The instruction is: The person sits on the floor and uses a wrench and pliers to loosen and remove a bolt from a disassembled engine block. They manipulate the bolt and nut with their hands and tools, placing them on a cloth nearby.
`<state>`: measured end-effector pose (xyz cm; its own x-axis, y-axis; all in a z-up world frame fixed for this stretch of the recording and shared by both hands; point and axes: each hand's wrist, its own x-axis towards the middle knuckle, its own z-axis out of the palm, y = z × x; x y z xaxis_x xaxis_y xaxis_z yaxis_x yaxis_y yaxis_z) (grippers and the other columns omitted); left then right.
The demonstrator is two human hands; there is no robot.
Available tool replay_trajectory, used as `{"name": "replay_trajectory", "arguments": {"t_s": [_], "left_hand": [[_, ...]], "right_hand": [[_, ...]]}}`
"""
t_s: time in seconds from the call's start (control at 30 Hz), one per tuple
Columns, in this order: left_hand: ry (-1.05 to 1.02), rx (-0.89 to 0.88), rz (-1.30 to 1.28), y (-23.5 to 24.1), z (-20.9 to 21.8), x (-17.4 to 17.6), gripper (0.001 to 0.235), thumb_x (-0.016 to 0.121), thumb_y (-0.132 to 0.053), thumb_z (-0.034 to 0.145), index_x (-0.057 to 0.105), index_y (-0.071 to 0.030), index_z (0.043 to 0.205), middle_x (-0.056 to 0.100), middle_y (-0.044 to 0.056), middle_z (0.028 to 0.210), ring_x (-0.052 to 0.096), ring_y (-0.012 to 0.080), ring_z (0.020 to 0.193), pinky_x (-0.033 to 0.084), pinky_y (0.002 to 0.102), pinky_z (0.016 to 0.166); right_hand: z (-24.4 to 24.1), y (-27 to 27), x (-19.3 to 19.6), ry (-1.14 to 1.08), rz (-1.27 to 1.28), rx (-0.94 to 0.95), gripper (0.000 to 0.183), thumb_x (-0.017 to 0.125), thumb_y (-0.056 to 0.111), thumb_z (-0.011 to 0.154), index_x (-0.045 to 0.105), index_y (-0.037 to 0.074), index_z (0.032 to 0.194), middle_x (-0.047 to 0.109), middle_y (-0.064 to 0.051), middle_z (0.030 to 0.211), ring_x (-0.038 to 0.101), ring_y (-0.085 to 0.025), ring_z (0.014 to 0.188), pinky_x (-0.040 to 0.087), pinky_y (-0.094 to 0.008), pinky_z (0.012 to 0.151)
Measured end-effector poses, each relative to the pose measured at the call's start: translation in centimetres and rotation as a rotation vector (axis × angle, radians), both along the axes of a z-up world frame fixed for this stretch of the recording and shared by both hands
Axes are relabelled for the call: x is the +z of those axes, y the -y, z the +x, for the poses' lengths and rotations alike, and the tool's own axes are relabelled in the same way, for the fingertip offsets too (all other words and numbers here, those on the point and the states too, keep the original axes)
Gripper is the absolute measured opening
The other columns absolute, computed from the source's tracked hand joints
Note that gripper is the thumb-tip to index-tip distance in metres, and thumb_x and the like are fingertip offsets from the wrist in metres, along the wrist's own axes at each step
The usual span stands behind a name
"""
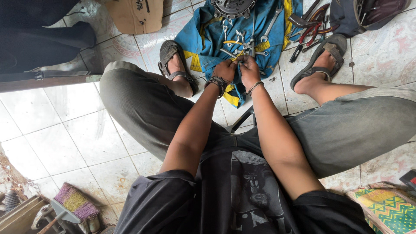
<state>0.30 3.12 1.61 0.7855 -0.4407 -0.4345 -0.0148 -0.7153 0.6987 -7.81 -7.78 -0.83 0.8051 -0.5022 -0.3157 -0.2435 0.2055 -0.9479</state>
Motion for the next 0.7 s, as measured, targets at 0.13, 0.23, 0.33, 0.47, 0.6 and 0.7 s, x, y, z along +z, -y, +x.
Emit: {"name": "replay_trajectory", "arguments": {"t_s": [0.13, 0.23, 0.33, 0.47, 0.6, 0.7], "left_hand": [[-0.106, 0.009, 0.092, 0.2, -0.5, -2.2, 0.055, 0.050, -0.052, 0.098, 0.064, -0.012, 0.062, 0.064, 0.012, 0.063, 0.069, 0.0358, 0.072, 0.054, 0.047, 0.068], [-0.126, 0.012, 0.159, -0.7, -0.9, -1.2, 0.058, 0.049, -0.054, 0.096, 0.065, -0.011, 0.062, 0.066, 0.015, 0.066, 0.071, 0.0386, 0.077, 0.055, 0.050, 0.072], [-0.228, -0.018, 0.138, -1.2, -1.6, 1.3, 0.044, 0.049, -0.048, 0.099, 0.067, -0.008, 0.093, 0.067, 0.019, 0.094, 0.066, 0.0410, 0.099, 0.050, 0.055, 0.090], [-0.277, -0.158, 0.203, 0.3, -2.4, -11.7, 0.059, 0.046, -0.055, 0.102, 0.074, -0.008, 0.124, 0.075, 0.019, 0.117, 0.067, 0.0406, 0.121, 0.051, 0.052, 0.107], [-0.281, -0.156, 0.279, -0.8, -2.3, -2.1, 0.062, 0.046, -0.060, 0.097, 0.077, -0.007, 0.110, 0.075, 0.020, 0.116, 0.065, 0.0428, 0.122, 0.052, 0.054, 0.105], [-0.239, -0.140, 0.285, -0.7, -2.3, -2.0, 0.061, 0.045, -0.064, 0.094, 0.077, -0.012, 0.102, 0.075, 0.018, 0.110, 0.067, 0.0416, 0.116, 0.054, 0.054, 0.101]], "right_hand": [[-0.7, 0.5, -2.3, -0.099, 0.178, -0.013, 0.017, 0.057, 0.005, 0.101, 0.067, 0.013, 0.114, 0.073, -0.007, 0.083, 0.072, -0.014, 0.078, 0.060, -0.025, 0.075], [-1.3, 0.4, -5.7, -0.152, 0.194, 0.027, 0.015, 0.063, 0.009, 0.101, 0.067, 0.014, 0.115, 0.074, -0.010, 0.085, 0.073, -0.016, 0.077, 0.061, -0.027, 0.073], [-2.5, 0.1, -8.5, -0.201, 0.245, 0.038, 0.016, 0.066, 0.010, 0.101, 0.068, 0.014, 0.116, 0.075, -0.012, 0.087, 0.073, -0.019, 0.077, 0.062, -0.030, 0.071], [-3.2, -0.4, -7.0, -0.258, 0.332, 0.000, 0.014, 0.069, 0.013, 0.098, 0.071, 0.014, 0.112, 0.074, -0.011, 0.082, 0.072, -0.016, 0.070, 0.061, -0.025, 0.063], [-3.1, -0.3, -6.4, -0.267, 0.377, -0.051, 0.024, 0.079, 0.014, 0.094, 0.070, 0.011, 0.116, 0.076, -0.014, 0.085, 0.073, -0.018, 0.071, 0.062, -0.028, 0.066], [-3.6, 0.0, -8.4, -0.298, 0.422, -0.060, 0.020, 0.072, 0.013, 0.099, 0.070, 0.009, 0.119, 0.076, -0.016, 0.092, 0.074, -0.021, 0.077, 0.063, -0.031, 0.072]]}}
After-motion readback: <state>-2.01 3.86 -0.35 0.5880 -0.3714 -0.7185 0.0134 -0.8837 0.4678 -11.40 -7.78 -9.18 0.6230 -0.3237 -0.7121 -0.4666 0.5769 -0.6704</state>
